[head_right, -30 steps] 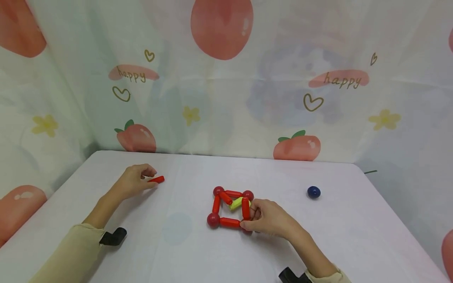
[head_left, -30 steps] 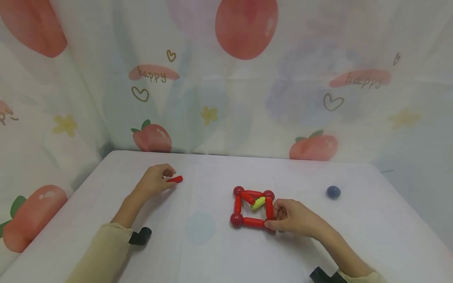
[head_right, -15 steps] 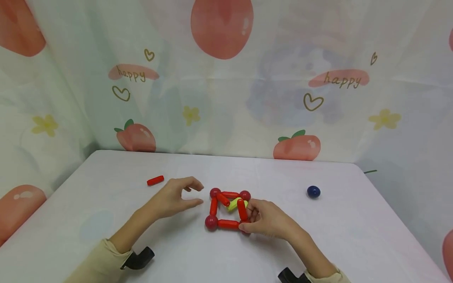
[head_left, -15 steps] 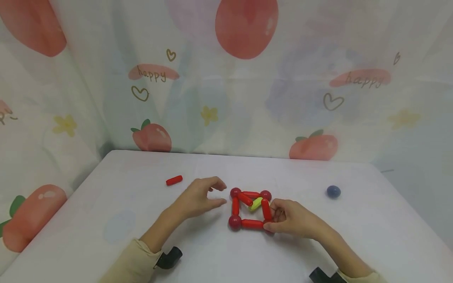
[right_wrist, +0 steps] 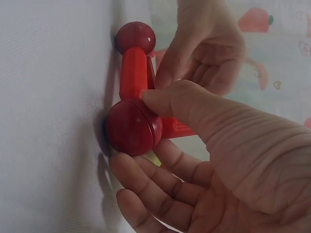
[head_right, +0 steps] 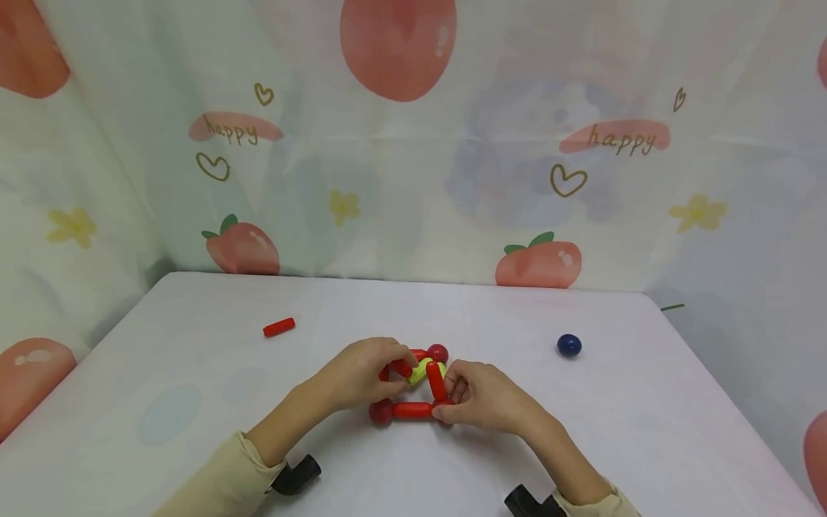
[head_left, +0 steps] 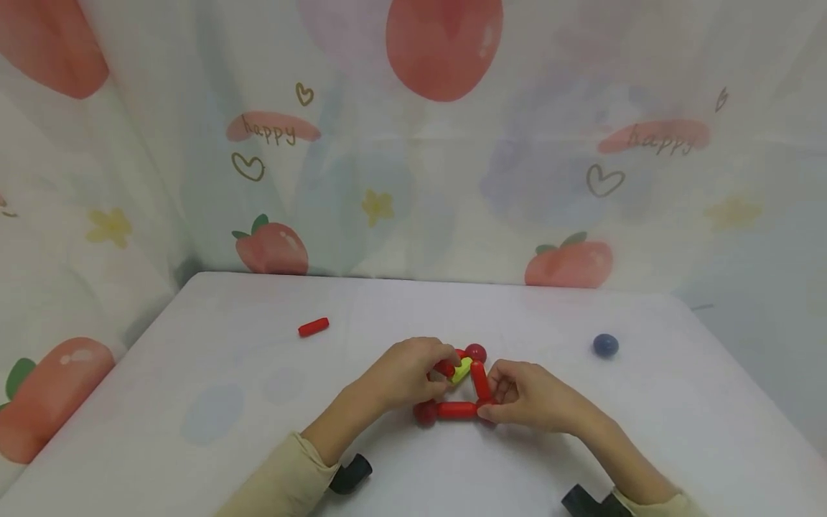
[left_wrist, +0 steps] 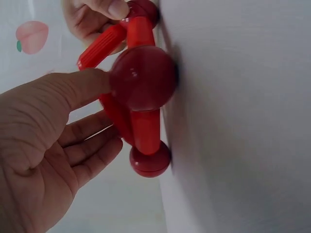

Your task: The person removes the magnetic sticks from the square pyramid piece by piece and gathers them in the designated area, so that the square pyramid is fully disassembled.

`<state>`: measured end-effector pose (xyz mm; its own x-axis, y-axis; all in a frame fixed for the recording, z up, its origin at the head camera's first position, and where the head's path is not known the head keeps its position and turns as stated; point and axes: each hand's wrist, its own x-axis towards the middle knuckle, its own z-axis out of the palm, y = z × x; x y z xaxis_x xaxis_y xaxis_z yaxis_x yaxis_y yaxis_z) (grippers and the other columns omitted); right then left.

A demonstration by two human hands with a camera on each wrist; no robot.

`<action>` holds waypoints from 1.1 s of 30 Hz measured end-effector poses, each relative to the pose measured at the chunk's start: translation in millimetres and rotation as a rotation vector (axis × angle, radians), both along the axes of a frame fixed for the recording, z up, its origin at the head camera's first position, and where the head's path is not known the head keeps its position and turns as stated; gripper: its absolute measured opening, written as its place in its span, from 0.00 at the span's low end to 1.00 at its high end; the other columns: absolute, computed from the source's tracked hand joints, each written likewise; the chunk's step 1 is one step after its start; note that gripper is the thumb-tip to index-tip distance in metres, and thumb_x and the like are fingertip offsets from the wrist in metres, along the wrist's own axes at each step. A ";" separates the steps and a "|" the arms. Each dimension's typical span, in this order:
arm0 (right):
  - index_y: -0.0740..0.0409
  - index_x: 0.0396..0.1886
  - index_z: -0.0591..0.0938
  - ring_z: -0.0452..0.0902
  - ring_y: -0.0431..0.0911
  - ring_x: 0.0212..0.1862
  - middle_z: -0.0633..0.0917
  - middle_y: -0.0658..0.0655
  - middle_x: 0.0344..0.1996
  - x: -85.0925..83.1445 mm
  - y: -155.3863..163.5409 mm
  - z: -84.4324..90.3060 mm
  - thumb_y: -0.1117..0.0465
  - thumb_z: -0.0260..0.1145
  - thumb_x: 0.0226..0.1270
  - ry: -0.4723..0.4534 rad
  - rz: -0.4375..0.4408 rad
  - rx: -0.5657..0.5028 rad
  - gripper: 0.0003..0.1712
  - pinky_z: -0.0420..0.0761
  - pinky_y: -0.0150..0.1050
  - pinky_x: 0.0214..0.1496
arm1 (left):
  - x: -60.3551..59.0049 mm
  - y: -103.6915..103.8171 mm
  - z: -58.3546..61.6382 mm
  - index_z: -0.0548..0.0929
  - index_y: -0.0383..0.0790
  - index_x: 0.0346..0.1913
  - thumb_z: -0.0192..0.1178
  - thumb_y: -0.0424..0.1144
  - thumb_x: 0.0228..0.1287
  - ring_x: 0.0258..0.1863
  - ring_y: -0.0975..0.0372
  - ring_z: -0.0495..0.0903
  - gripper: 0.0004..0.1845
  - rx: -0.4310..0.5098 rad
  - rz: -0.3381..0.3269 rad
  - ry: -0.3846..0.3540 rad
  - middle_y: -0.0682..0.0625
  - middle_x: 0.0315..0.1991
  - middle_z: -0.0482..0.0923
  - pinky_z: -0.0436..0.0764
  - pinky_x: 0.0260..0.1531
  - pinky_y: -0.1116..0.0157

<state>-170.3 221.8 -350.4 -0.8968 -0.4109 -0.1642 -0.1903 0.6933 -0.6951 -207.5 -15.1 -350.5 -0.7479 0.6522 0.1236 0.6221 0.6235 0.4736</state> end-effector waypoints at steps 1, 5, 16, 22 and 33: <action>0.55 0.38 0.78 0.77 0.44 0.32 0.81 0.49 0.28 -0.1 0.1 0.0 0.56 0.79 0.57 0.002 0.000 0.001 0.18 0.80 0.33 0.35 | 0.1 0.1 -0.9 0.87 0.45 0.49 0.74 0.36 0.61 0.36 0.66 0.79 0.14 -0.006 0.000 0.010 0.56 0.38 0.82 0.79 0.36 0.77; 0.56 0.41 0.77 0.78 0.45 0.32 0.82 0.50 0.29 -0.1 0.0 0.9 0.56 0.80 0.57 -0.012 -0.019 0.000 0.21 0.81 0.34 0.35 | -0.7 -3.1 -1.7 0.87 0.45 0.50 0.72 0.37 0.63 0.38 0.65 0.79 0.13 0.013 0.017 0.022 0.55 0.40 0.83 0.80 0.39 0.75; 0.59 0.68 0.70 0.80 0.46 0.31 0.83 0.50 0.30 -2.3 -0.9 2.0 0.54 0.79 0.58 -0.044 -0.022 -0.003 0.41 0.82 0.37 0.35 | -11.7 -28.9 6.4 0.84 0.39 0.52 0.68 0.34 0.66 0.44 0.56 0.84 0.13 0.209 0.080 -0.020 0.50 0.44 0.86 0.85 0.46 0.61; 0.58 0.70 0.72 0.79 0.45 0.30 0.82 0.49 0.29 -3.2 -0.8 1.5 0.52 0.79 0.59 -0.007 0.004 0.028 0.42 0.81 0.35 0.34 | -22.0 -42.7 4.3 0.85 0.36 0.50 0.69 0.30 0.63 0.47 0.50 0.85 0.13 0.257 0.075 -0.044 0.48 0.43 0.86 0.83 0.53 0.52; 0.58 0.70 0.72 0.78 0.44 0.31 0.82 0.48 0.29 -3.3 -0.4 1.4 0.53 0.78 0.59 0.005 0.027 0.029 0.42 0.81 0.35 0.33 | -31.2 -57.5 -4.0 0.86 0.44 0.43 0.75 0.33 0.58 0.41 0.58 0.83 0.12 0.151 0.244 -0.091 0.53 0.38 0.86 0.85 0.46 0.61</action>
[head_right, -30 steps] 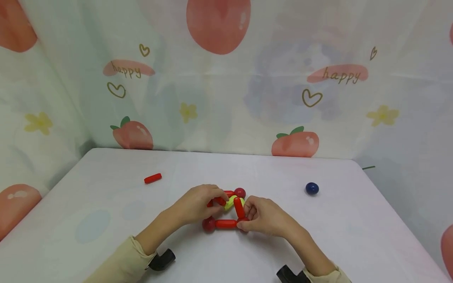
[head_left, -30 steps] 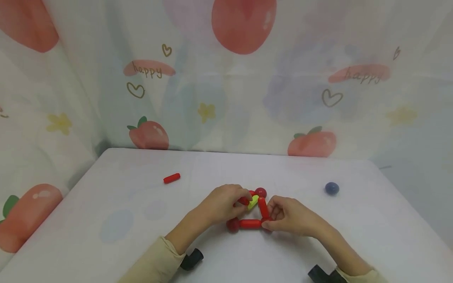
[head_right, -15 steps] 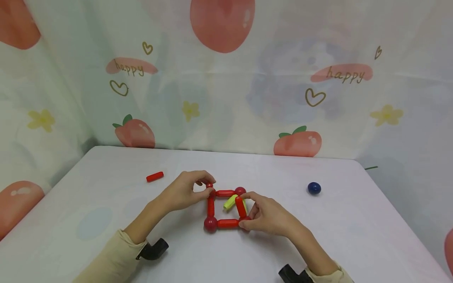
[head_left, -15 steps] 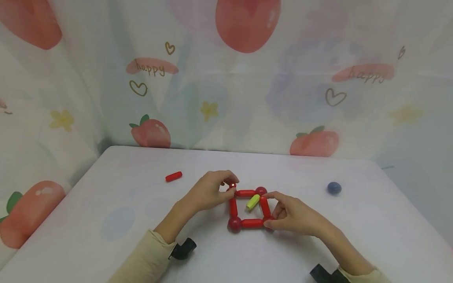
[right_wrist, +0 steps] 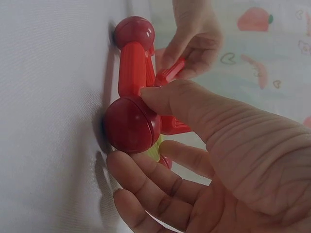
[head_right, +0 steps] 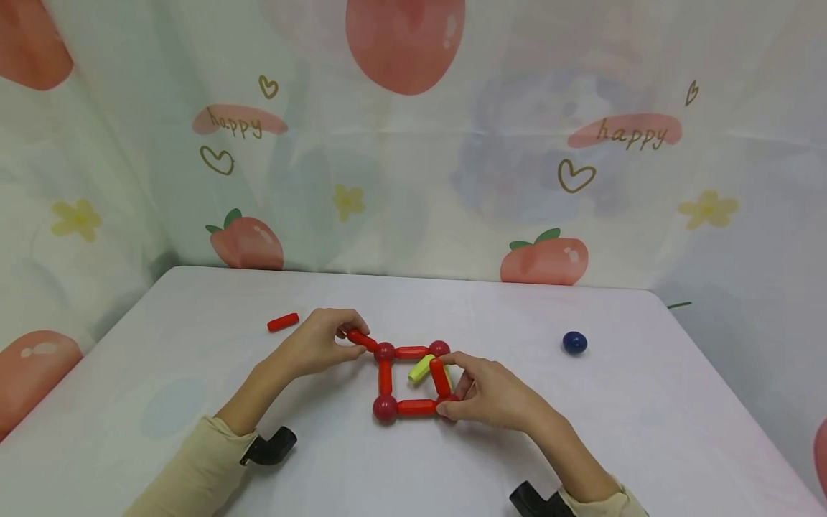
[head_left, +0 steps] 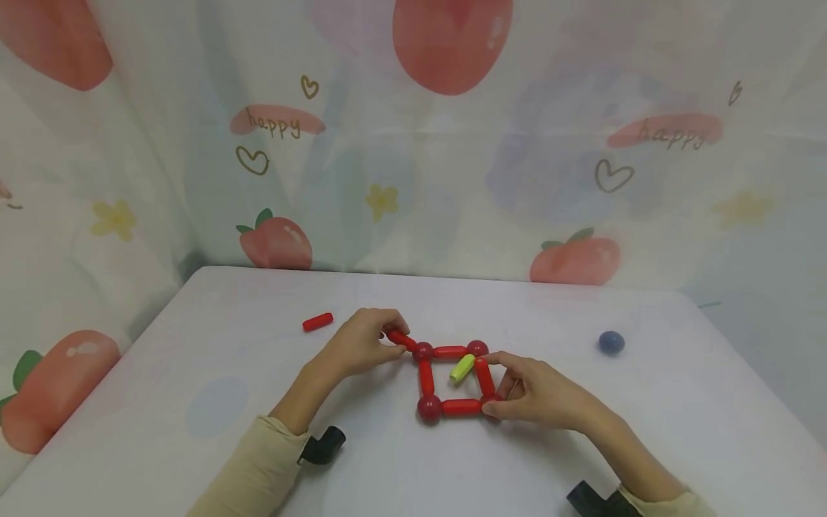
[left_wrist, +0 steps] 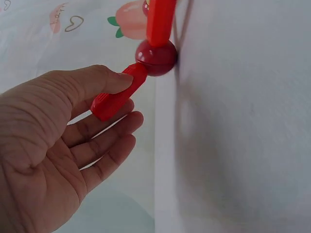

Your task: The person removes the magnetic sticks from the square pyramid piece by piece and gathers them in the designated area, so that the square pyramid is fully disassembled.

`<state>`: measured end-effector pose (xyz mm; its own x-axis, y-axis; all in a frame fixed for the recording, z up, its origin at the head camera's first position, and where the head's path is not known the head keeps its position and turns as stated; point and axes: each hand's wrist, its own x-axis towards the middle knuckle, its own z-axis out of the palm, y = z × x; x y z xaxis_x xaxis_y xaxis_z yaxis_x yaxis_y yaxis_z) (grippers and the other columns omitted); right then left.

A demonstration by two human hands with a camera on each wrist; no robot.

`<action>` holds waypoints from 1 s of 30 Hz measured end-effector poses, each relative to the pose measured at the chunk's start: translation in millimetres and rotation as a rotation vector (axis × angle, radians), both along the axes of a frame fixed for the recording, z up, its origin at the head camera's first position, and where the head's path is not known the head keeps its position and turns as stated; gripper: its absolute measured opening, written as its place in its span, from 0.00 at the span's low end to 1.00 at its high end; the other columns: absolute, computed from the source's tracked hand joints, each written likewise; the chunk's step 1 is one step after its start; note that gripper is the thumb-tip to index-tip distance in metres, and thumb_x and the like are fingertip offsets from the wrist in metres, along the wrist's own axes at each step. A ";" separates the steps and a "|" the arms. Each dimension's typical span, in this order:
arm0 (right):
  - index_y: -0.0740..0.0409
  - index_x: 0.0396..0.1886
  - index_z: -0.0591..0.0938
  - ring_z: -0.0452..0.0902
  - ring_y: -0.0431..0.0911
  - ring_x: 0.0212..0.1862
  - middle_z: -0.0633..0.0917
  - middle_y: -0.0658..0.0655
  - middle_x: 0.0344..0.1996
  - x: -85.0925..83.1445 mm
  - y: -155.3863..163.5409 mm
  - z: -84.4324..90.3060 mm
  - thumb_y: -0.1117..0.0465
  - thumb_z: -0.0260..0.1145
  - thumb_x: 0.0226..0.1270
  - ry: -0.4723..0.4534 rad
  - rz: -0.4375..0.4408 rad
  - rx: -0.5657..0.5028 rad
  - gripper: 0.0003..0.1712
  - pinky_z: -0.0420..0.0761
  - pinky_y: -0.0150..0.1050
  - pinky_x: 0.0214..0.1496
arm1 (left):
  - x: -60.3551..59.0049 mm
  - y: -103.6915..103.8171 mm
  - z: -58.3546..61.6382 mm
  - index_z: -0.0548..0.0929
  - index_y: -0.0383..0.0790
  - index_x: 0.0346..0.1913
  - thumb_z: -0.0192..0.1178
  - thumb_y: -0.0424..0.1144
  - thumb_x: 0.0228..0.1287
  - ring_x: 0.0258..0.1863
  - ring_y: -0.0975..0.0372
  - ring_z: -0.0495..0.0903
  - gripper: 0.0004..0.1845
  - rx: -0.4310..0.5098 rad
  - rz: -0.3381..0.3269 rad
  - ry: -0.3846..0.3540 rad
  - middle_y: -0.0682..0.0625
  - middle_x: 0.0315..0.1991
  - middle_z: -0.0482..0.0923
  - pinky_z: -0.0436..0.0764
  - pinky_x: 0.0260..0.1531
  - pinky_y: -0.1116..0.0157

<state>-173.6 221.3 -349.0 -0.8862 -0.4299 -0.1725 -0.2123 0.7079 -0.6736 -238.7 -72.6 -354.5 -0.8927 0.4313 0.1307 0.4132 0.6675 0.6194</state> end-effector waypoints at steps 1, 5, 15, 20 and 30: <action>0.58 0.70 0.72 0.78 0.44 0.31 0.82 0.48 0.29 0.3 -0.1 0.1 0.53 0.78 0.59 -0.004 -0.001 -0.002 0.42 0.81 0.35 0.32 | -0.7 -0.8 -1.1 0.86 0.44 0.43 0.75 0.34 0.58 0.40 0.59 0.83 0.12 -0.009 0.018 -0.004 0.53 0.38 0.86 0.85 0.45 0.62; 0.58 0.71 0.71 0.77 0.45 0.30 0.81 0.49 0.30 1.5 -0.3 0.3 0.54 0.78 0.59 -0.023 -0.005 -0.016 0.42 0.80 0.35 0.32 | -3.6 -4.2 -6.1 0.85 0.45 0.44 0.77 0.37 0.57 0.39 0.61 0.82 0.13 -0.028 0.069 -0.008 0.53 0.39 0.87 0.84 0.42 0.64; 0.61 0.71 0.71 0.77 0.45 0.30 0.82 0.49 0.29 2.0 0.6 0.6 0.54 0.78 0.60 -0.021 0.002 -0.015 0.43 0.79 0.34 0.31 | -7.1 -5.1 -13.0 0.84 0.45 0.42 0.77 0.39 0.57 0.33 0.61 0.79 0.13 -0.059 0.112 -0.002 0.53 0.35 0.86 0.80 0.31 0.69; 0.61 0.70 0.71 0.77 0.44 0.30 0.82 0.49 0.29 2.2 0.6 0.6 0.54 0.78 0.60 -0.017 0.001 -0.018 0.42 0.79 0.34 0.31 | -6.3 -2.4 -14.6 0.84 0.44 0.40 0.78 0.39 0.56 0.30 0.62 0.77 0.13 -0.103 0.140 0.016 0.53 0.32 0.84 0.79 0.30 0.68; 0.61 0.69 0.72 0.77 0.44 0.30 0.82 0.48 0.29 1.7 -0.1 -0.1 0.53 0.78 0.60 -0.026 -0.002 -0.010 0.41 0.80 0.34 0.31 | -3.0 1.5 -15.3 0.82 0.42 0.35 0.78 0.40 0.56 0.27 0.61 0.75 0.13 -0.126 0.226 0.007 0.52 0.26 0.79 0.77 0.29 0.67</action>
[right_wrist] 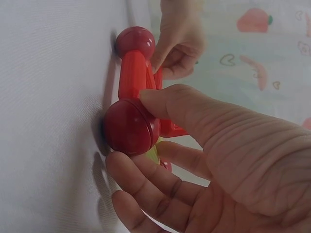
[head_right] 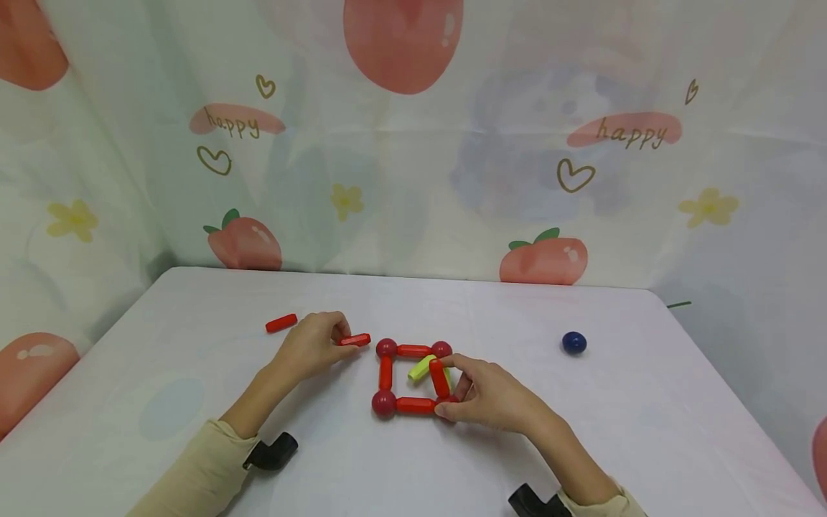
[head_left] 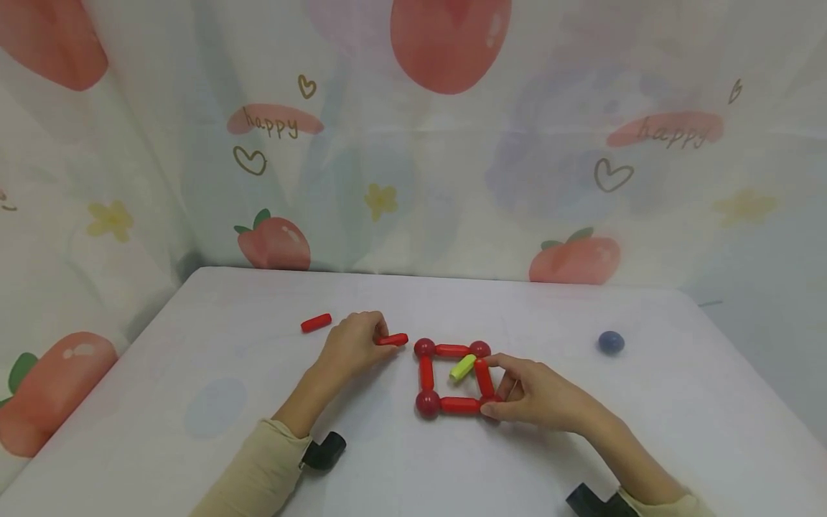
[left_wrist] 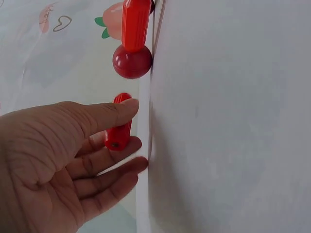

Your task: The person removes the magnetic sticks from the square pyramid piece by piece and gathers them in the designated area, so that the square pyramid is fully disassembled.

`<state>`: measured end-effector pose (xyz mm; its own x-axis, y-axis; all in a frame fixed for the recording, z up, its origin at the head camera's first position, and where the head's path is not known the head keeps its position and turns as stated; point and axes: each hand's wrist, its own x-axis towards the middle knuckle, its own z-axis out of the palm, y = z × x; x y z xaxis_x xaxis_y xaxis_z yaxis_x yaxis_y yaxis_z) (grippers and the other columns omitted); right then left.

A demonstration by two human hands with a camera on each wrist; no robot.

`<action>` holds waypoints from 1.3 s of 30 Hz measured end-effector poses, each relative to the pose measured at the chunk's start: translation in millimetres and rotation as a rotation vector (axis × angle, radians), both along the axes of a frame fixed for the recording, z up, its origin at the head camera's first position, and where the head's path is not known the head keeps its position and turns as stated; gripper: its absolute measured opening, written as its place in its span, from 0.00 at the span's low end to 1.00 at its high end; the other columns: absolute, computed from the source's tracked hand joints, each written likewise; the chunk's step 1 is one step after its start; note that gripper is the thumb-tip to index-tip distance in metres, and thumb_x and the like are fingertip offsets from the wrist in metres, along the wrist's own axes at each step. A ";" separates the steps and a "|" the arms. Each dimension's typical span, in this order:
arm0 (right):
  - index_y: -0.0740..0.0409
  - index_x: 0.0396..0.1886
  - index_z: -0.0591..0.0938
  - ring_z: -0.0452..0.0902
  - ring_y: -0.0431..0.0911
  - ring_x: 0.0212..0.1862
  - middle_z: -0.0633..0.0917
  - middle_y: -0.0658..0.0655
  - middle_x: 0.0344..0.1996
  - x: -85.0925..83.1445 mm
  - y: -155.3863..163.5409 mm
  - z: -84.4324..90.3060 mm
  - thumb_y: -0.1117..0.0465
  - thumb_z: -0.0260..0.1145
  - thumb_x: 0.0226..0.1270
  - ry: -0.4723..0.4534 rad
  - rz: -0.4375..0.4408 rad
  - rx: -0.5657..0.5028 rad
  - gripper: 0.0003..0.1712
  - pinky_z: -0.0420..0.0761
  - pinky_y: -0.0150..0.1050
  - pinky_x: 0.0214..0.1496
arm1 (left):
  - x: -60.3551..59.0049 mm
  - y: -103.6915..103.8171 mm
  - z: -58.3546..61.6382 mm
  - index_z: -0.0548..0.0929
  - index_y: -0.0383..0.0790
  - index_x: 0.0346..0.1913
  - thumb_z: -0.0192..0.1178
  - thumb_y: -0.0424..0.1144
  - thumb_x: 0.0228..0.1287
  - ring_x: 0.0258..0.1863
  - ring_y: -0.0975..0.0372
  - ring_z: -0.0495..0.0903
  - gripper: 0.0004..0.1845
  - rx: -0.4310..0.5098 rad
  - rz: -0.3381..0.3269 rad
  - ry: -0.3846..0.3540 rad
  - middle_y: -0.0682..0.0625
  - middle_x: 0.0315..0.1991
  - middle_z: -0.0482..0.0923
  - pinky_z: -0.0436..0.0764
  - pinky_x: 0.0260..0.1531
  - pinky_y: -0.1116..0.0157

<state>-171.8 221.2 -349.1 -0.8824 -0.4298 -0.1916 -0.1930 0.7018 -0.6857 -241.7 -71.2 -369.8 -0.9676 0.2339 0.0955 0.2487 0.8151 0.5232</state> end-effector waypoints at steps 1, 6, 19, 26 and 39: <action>0.60 0.69 0.72 0.77 0.44 0.30 0.82 0.48 0.29 -0.2 0.0 0.1 0.53 0.78 0.60 -0.002 -0.002 0.002 0.41 0.80 0.34 0.31 | 0.1 -0.8 0.1 0.81 0.42 0.35 0.77 0.40 0.56 0.27 0.60 0.74 0.13 0.009 0.008 -0.002 0.52 0.26 0.78 0.77 0.29 0.66; 0.60 0.69 0.72 0.77 0.44 0.29 0.82 0.49 0.29 0.1 0.2 0.6 0.53 0.78 0.60 -0.007 -0.003 0.003 0.41 0.80 0.34 0.31 | 0.0 -4.2 0.8 0.81 0.44 0.36 0.78 0.39 0.56 0.31 0.60 0.76 0.13 0.062 -0.001 -0.005 0.52 0.30 0.81 0.80 0.34 0.65; 0.61 0.69 0.72 0.77 0.44 0.29 0.82 0.49 0.29 1.1 -0.2 1.3 0.53 0.79 0.60 -0.004 0.009 -0.009 0.41 0.79 0.34 0.30 | 4.9 -35.2 3.9 0.81 0.44 0.37 0.77 0.37 0.56 0.33 0.60 0.77 0.12 0.075 0.021 0.012 0.52 0.32 0.81 0.80 0.37 0.63; 0.61 0.69 0.72 0.78 0.45 0.30 0.82 0.48 0.29 -1.5 1.8 2.9 0.52 0.78 0.60 0.000 0.018 0.003 0.41 0.79 0.35 0.31 | 6.5 -76.8 1.4 0.81 0.42 0.35 0.76 0.35 0.56 0.34 0.57 0.77 0.11 0.045 0.053 0.007 0.50 0.33 0.82 0.76 0.34 0.61; 0.61 0.69 0.72 0.78 0.45 0.30 0.82 0.48 0.29 -0.4 0.1 2.5 0.52 0.78 0.60 -0.007 0.007 0.003 0.42 0.80 0.35 0.31 | -3.1 -115.9 -2.6 0.81 0.41 0.36 0.75 0.36 0.56 0.39 0.53 0.79 0.11 -0.004 0.112 -0.019 0.45 0.37 0.83 0.80 0.36 0.57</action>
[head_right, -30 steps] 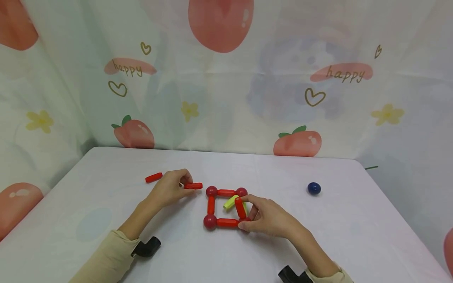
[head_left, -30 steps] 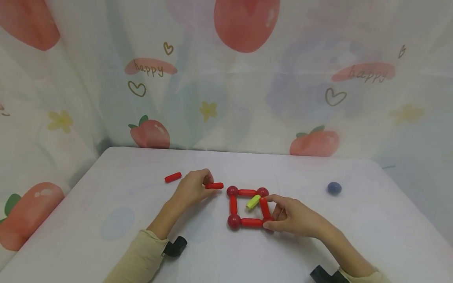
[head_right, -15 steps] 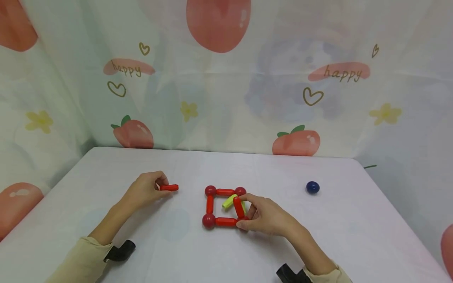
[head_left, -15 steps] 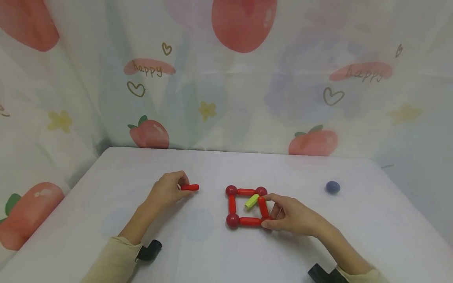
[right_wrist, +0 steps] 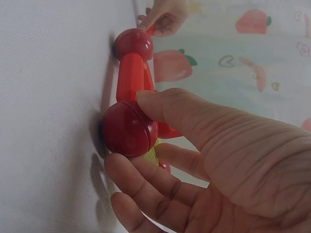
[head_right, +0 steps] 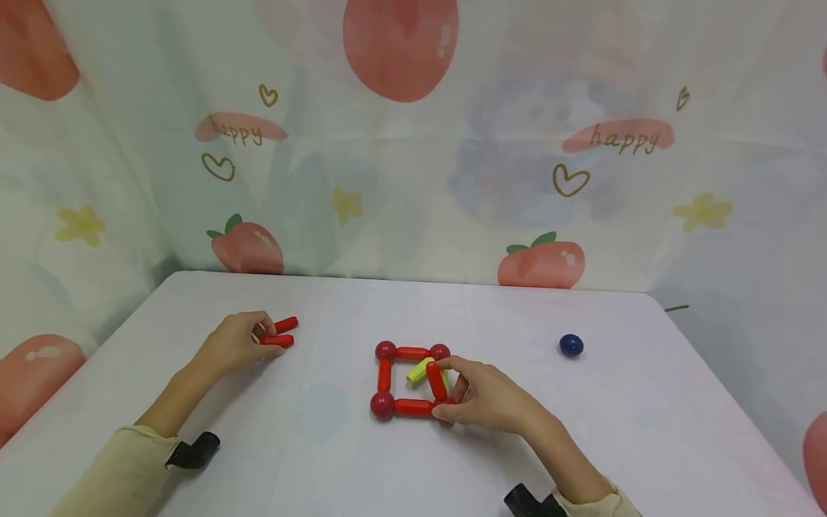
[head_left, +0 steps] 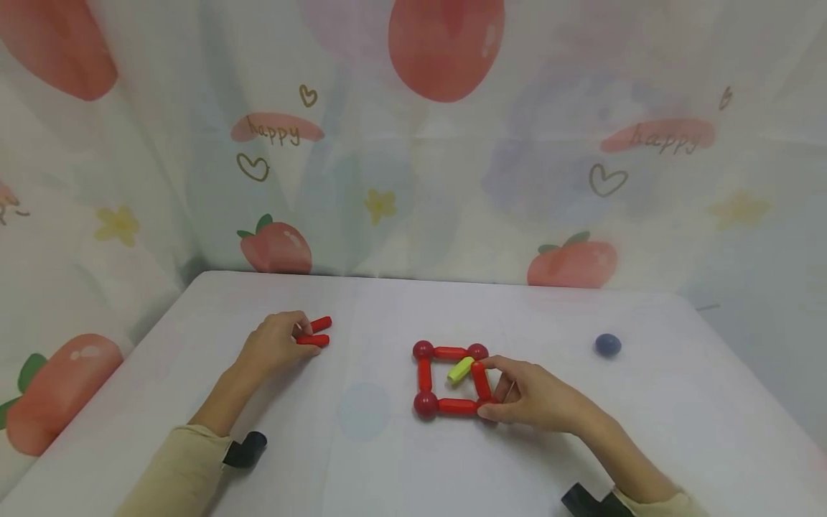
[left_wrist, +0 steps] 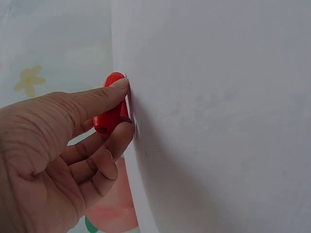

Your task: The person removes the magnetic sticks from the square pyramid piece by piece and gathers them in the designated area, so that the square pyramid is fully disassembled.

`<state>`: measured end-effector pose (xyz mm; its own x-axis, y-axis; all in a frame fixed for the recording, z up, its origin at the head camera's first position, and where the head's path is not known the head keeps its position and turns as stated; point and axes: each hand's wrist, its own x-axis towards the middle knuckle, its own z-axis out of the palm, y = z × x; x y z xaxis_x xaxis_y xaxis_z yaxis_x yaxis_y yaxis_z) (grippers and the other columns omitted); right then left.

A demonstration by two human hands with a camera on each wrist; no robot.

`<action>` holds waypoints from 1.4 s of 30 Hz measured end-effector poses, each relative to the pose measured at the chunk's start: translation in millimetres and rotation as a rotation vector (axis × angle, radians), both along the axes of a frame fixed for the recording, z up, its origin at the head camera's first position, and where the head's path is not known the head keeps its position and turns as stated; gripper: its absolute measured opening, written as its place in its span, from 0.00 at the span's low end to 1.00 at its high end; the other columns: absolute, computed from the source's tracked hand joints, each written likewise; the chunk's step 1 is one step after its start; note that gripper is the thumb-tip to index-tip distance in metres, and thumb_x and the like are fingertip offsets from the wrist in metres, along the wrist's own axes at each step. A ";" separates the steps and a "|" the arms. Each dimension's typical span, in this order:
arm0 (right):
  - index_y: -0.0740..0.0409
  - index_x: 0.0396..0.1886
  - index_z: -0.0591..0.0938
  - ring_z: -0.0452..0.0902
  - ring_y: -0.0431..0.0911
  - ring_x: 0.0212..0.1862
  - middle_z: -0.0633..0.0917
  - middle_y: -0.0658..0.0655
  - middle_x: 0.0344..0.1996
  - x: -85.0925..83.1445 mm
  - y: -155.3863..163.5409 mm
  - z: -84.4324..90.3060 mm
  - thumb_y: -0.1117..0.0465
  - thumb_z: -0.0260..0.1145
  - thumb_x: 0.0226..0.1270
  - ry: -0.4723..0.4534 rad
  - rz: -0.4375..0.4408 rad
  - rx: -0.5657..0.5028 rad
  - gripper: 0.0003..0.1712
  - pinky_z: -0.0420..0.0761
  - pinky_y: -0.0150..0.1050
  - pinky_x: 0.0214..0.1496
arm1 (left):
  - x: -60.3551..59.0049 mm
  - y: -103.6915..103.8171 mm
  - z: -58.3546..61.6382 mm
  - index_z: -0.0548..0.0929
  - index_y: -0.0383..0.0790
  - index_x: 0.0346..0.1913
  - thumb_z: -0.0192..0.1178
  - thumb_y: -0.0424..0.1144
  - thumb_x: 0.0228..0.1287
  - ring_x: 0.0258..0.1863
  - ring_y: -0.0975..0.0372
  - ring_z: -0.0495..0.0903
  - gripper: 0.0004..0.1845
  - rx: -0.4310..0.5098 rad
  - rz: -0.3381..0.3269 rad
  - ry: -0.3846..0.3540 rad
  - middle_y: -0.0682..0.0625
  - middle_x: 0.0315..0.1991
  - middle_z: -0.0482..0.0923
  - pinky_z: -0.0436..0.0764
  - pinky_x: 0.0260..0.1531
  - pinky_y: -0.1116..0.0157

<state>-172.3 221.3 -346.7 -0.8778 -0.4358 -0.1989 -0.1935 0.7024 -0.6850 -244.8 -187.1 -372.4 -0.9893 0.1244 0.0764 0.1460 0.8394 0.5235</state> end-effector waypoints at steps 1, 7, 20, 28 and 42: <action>0.61 0.69 0.72 0.78 0.45 0.29 0.82 0.48 0.29 0.0 0.0 0.1 0.52 0.78 0.60 0.001 0.002 -0.001 0.41 0.80 0.34 0.31 | -0.3 -0.5 0.3 0.81 0.42 0.35 0.75 0.36 0.56 0.39 0.53 0.79 0.11 -0.001 0.000 -0.003 0.45 0.36 0.83 0.80 0.35 0.57; 0.61 0.68 0.72 0.77 0.45 0.29 0.82 0.49 0.29 2.1 0.0 0.3 0.53 0.79 0.59 0.003 0.000 -0.005 0.41 0.80 0.34 0.30 | -1.9 -0.3 3.6 0.82 0.43 0.34 0.77 0.37 0.55 0.38 0.54 0.78 0.11 -0.011 -0.013 -0.010 0.47 0.35 0.83 0.76 0.34 0.59; 0.59 0.61 0.76 0.78 0.44 0.29 0.83 0.47 0.27 3.2 -2.6 2.0 0.53 0.79 0.58 0.039 -0.002 0.005 0.35 0.80 0.34 0.32 | 17.0 13.9 23.3 0.83 0.38 0.43 0.75 0.40 0.57 0.30 0.57 0.79 0.15 -0.127 -0.032 0.075 0.46 0.33 0.84 0.78 0.29 0.58; 0.58 0.55 0.78 0.78 0.43 0.27 0.82 0.46 0.25 7.7 -10.0 2.3 0.51 0.81 0.56 0.074 -0.043 0.035 0.31 0.80 0.34 0.31 | 47.4 92.9 40.8 0.84 0.43 0.45 0.77 0.43 0.58 0.32 0.62 0.83 0.16 0.027 -0.308 0.104 0.48 0.38 0.88 0.82 0.32 0.66; 0.50 0.49 0.82 0.78 0.38 0.32 0.83 0.41 0.28 10.7 -12.7 14.2 0.50 0.78 0.60 0.276 0.005 0.020 0.21 0.81 0.34 0.34 | 58.4 159.4 26.0 0.85 0.43 0.46 0.76 0.44 0.59 0.37 0.66 0.84 0.16 -0.005 -0.615 0.071 0.53 0.37 0.88 0.80 0.37 0.72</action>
<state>-161.5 208.6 -332.5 -0.8976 -0.4390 0.0393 -0.3749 0.7136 -0.5918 -186.4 -27.7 -346.4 -0.7288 0.6708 0.1376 0.6384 0.5929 0.4908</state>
